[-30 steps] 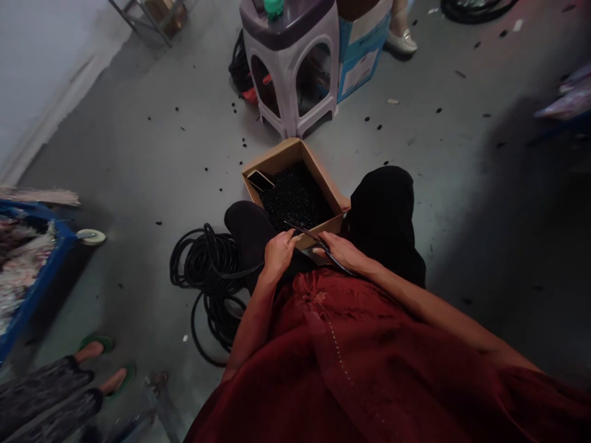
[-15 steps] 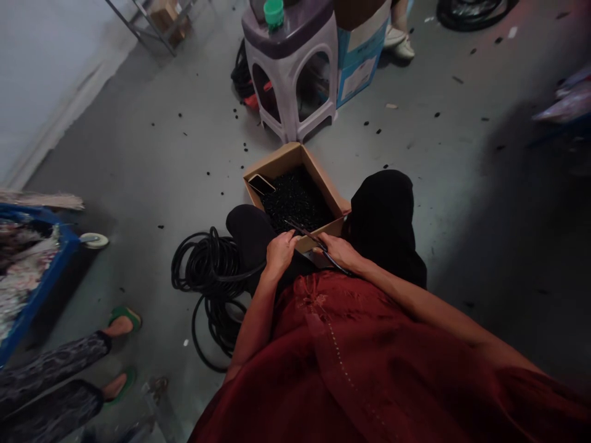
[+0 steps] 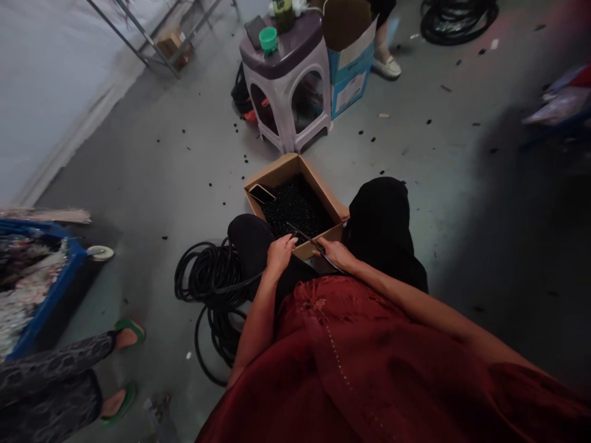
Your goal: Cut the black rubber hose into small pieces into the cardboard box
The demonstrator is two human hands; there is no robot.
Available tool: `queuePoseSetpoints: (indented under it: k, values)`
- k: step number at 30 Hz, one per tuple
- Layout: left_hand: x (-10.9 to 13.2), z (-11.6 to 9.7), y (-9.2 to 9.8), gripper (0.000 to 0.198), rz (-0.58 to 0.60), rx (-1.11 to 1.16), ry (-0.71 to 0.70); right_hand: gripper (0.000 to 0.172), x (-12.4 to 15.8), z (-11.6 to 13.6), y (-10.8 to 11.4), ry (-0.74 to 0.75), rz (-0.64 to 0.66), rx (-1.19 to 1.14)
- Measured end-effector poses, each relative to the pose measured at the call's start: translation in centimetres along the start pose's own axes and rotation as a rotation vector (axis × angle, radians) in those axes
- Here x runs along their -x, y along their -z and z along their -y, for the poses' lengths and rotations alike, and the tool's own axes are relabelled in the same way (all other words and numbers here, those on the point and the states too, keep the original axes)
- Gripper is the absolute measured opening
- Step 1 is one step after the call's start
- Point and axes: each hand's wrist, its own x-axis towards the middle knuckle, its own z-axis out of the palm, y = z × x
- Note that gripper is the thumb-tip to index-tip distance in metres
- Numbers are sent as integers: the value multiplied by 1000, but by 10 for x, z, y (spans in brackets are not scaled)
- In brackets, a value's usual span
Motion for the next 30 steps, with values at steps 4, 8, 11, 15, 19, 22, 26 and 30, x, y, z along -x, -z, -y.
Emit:
queuePoseSetpoints:
  k: [4,8,11,15,19,22,26,30]
  values:
    - [-1,1,5,38,25,144,17,33,-5,-7,-4,-39,-13,-40]
    - [-1,4,5,34,64,271,23,34,-12,-15,-7,-72,-41,-80]
    - [-2,8,0,42,58,343,42,32,-17,-19,-10,-84,-60,-106]
    - [-2,11,-3,47,66,419,55,32,-20,-22,-13,-85,-65,-137]
    - [-3,9,0,51,85,461,50,33,-19,-22,-14,-94,-66,-175]
    - [-3,8,1,55,99,506,61,35,-19,-21,-13,-96,-72,-215]
    - [1,5,-2,54,100,568,113,37,-16,-22,-14,-97,-67,-279]
    - [2,7,-6,44,75,613,143,43,-12,-26,-19,-125,-42,-363]
